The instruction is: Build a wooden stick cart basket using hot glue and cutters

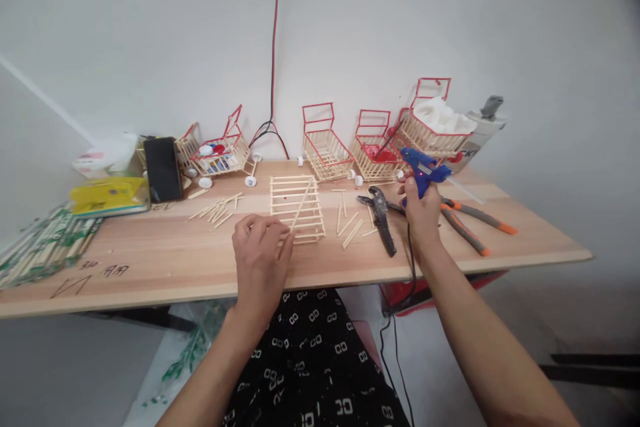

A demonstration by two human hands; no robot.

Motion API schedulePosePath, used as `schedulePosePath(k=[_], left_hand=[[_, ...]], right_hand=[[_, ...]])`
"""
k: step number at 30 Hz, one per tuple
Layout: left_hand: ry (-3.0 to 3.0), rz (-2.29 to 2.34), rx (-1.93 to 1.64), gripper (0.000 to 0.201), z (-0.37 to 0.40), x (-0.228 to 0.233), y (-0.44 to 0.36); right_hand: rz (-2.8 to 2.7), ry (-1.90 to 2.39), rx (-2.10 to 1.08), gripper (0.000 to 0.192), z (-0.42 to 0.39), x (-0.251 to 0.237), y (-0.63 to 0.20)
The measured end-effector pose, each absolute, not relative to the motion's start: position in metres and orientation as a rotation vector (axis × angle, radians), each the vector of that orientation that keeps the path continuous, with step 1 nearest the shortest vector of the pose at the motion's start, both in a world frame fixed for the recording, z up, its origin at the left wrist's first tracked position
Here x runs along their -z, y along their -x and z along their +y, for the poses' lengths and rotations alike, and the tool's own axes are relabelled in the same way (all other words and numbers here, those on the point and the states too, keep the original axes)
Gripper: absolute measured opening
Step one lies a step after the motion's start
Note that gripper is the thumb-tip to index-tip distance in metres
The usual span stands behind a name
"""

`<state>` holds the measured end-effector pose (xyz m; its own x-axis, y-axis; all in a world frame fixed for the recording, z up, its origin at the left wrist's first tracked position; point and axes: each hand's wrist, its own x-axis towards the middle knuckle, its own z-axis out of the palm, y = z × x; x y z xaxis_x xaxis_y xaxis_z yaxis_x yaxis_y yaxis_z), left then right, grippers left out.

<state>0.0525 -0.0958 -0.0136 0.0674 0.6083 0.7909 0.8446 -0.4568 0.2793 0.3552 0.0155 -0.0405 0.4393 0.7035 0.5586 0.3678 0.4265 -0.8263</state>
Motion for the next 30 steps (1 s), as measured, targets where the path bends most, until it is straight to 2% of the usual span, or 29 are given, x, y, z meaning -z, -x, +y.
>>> schedulePosePath(k=[18, 30], left_hand=[[2.205, -1.371, 1.361, 0.007, -0.091, 0.017, -0.085], [2.197, -1.280, 1.397, 0.007, -0.089, 0.012, -0.067]], right_hand=[[-1.132, 1.209, -0.247, 0.029, 0.018, 0.040, -0.361], [-1.122, 1.212, -0.233, 0.030, 0.017, 0.040, -0.361]])
